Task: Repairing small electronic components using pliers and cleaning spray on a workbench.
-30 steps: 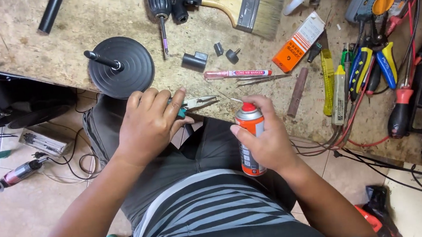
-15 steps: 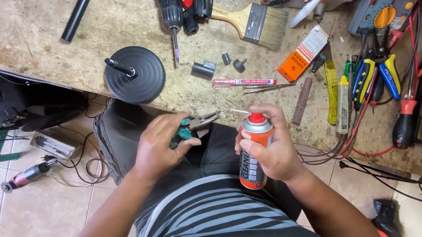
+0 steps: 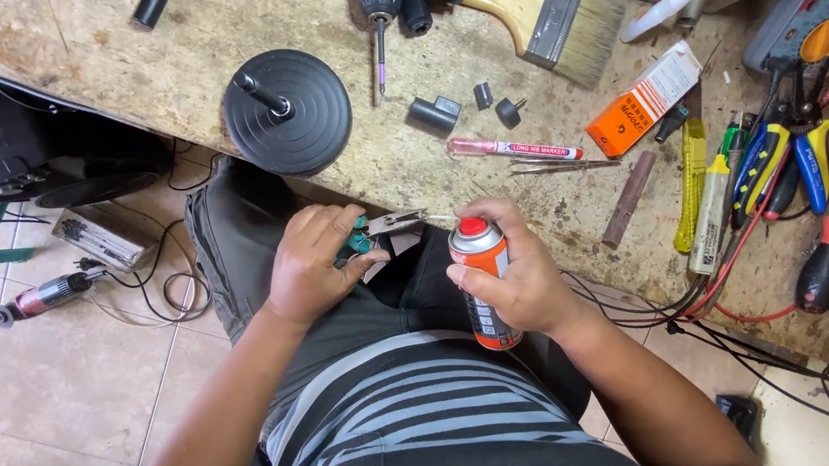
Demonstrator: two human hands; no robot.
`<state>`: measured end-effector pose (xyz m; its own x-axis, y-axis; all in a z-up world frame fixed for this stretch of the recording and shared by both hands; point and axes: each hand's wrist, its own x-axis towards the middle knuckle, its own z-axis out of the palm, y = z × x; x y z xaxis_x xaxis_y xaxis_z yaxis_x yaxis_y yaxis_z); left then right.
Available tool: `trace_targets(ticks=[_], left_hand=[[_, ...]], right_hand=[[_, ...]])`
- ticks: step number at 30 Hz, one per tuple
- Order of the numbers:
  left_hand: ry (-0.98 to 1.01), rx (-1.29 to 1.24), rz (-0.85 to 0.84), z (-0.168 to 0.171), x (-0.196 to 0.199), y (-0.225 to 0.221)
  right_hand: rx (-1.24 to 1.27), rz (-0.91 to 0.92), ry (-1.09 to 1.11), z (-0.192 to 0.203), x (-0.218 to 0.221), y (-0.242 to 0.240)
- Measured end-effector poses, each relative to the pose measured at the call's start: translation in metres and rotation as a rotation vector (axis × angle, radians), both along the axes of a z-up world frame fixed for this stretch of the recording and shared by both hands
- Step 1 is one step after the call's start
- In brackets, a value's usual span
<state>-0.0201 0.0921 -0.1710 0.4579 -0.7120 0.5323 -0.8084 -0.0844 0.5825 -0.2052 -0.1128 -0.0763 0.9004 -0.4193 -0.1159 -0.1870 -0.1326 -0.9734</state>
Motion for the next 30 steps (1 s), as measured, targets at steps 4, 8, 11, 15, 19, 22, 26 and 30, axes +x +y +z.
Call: trace_targets(ticks=[4, 8, 11, 15, 19, 22, 26, 30], left_hand=[[-0.024, 0.02, 0.0, 0.005, 0.002, -0.001], [-0.035, 0.029, -0.005, 0.007, 0.003, 0.0], [-0.051, 0.047, -0.004, 0.008, 0.004, 0.0], [-0.069, 0.07, -0.008, 0.01, 0.006, -0.001], [-0.079, 0.076, -0.015, 0.012, 0.007, 0.0], [-0.091, 0.087, -0.019, 0.012, 0.008, 0.001], [-0.086, 0.095, -0.021, 0.013, 0.009, 0.001], [-0.105, 0.101, -0.017, 0.012, 0.01, 0.001]], right_hand=[[0.013, -0.005, 0.008, 0.0, 0.002, 0.002], [0.048, -0.007, -0.014, -0.002, 0.002, 0.002], [0.065, -0.011, -0.022, -0.001, 0.003, 0.002], [0.088, -0.007, -0.025, -0.002, 0.002, 0.0], [0.095, -0.002, -0.044, -0.005, 0.001, 0.001], [0.093, 0.004, -0.05, -0.005, 0.001, 0.002], [0.087, 0.004, -0.057, -0.005, 0.0, 0.001], [0.071, 0.0, -0.046, -0.003, 0.001, 0.002]])
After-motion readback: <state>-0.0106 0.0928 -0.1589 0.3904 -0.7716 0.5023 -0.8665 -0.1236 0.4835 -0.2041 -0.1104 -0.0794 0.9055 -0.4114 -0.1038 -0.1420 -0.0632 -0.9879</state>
